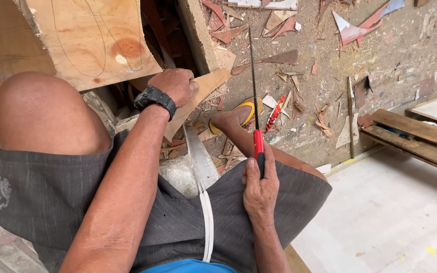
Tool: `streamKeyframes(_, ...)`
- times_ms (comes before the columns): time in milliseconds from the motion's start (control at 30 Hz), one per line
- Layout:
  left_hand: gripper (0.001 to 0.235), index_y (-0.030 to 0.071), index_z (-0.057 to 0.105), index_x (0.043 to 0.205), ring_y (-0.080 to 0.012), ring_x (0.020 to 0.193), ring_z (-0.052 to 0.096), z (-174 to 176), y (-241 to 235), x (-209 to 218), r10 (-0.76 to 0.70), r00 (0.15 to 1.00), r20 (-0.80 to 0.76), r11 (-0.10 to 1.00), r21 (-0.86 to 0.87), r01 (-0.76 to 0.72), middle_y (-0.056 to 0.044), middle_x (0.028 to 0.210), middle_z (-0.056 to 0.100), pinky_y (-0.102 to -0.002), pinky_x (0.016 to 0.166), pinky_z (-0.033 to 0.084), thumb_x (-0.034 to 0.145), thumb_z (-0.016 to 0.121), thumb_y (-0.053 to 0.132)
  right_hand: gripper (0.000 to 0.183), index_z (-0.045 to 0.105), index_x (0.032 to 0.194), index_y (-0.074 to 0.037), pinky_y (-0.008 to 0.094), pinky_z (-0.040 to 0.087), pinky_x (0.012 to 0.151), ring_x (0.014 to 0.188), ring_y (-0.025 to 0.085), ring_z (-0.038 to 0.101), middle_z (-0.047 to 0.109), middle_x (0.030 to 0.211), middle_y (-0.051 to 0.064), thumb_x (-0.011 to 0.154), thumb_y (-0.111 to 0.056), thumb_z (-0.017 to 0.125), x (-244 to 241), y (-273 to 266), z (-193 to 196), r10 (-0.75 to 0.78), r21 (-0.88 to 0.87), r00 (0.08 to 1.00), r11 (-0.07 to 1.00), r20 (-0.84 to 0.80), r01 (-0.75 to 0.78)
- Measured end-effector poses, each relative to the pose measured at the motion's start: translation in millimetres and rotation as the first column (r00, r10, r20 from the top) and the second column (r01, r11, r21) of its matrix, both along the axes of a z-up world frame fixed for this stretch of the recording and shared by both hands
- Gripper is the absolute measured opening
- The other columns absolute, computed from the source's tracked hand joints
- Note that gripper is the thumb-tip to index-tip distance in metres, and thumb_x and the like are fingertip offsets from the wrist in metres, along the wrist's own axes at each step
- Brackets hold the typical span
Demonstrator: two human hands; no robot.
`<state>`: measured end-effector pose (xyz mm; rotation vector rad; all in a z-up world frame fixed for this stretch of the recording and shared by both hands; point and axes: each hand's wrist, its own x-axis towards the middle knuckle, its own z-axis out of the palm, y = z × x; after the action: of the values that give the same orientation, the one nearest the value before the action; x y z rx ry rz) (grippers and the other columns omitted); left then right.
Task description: Using a hand saw to cut a curved shape out of a piece of plywood while sitting on a low stool.
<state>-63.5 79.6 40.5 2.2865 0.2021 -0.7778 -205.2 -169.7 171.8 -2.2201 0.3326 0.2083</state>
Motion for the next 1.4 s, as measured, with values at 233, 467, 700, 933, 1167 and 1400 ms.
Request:
streamKeyframes(233,0.039,0.012,0.068,0.129,-0.0423,0.108,0.07,33,-20,9,0.12,0.99,0.078,0.991,-0.074,-0.114,-0.02,0.11,0.073,-0.059,0.093,0.054,0.106,0.045,0.033,0.051,0.054,0.147,-0.004,0.033,0.052,0.049,0.056,0.02,0.068,0.068,0.069,0.012,0.102,-0.027,0.058,10,5,-8,0.025,-0.03,0.999,0.999,-0.033,-0.026)
streamKeyframes(467,0.054,0.012,0.076,0.093,-0.0359,0.089,0.073,-18,-34,16,-0.076,0.994,0.085,0.997,0.04,0.073,-0.013,0.082,0.071,-0.049,0.081,0.055,0.102,0.056,0.061,0.055,0.052,0.151,-0.014,0.042,0.054,0.055,0.066,0.031,0.072,0.073,0.084,0.019,0.102,-0.039,0.056,29,12,-3,0.113,-0.18,0.989,0.975,-0.098,-0.13)
streamKeyframes(700,0.071,0.007,0.075,0.09,-0.0343,0.083,0.068,9,-35,53,-0.155,0.974,-0.166,0.975,0.131,0.178,-0.01,0.092,0.073,-0.049,0.071,0.052,0.099,0.058,0.075,0.053,0.043,0.152,-0.006,0.044,0.047,0.108,0.135,0.039,0.059,0.059,0.148,0.022,0.105,-0.03,0.049,33,-3,-40,0.315,-0.206,0.949,0.929,0.003,-0.308)
streamKeyframes(933,0.067,0.011,0.077,0.092,-0.0364,0.081,0.067,3,-29,59,-0.181,0.962,-0.203,0.977,0.077,0.2,-0.011,0.092,0.073,-0.05,0.065,0.05,0.095,0.061,0.076,0.055,0.038,0.158,-0.016,0.033,0.053,0.094,0.113,0.023,0.072,0.068,0.142,0.01,0.106,-0.023,0.052,34,4,-27,0.34,-0.139,0.939,0.929,-0.049,-0.343)
streamKeyframes(1167,0.071,0.011,0.072,0.086,-0.038,0.082,0.066,-2,-35,53,-0.153,0.976,-0.156,0.974,0.143,0.175,-0.012,0.089,0.071,-0.051,0.067,0.049,0.1,0.047,0.076,0.054,0.037,0.158,-0.012,0.035,0.048,0.108,0.136,0.028,0.061,0.058,0.152,0.012,0.106,-0.019,0.05,34,3,-27,0.384,-0.164,0.921,0.906,-0.064,-0.39)
streamKeyframes(1400,0.078,0.01,0.077,0.082,-0.0392,0.076,0.068,-21,-38,50,-0.154,0.987,-0.05,0.962,0.218,0.162,-0.012,0.081,0.073,-0.051,0.061,0.049,0.099,0.048,0.081,0.053,0.04,0.157,-0.012,0.034,0.046,0.111,0.137,0.027,0.061,0.06,0.15,0.012,0.106,-0.018,0.053,33,-4,-26,0.364,-0.151,0.93,0.918,-0.046,-0.366)
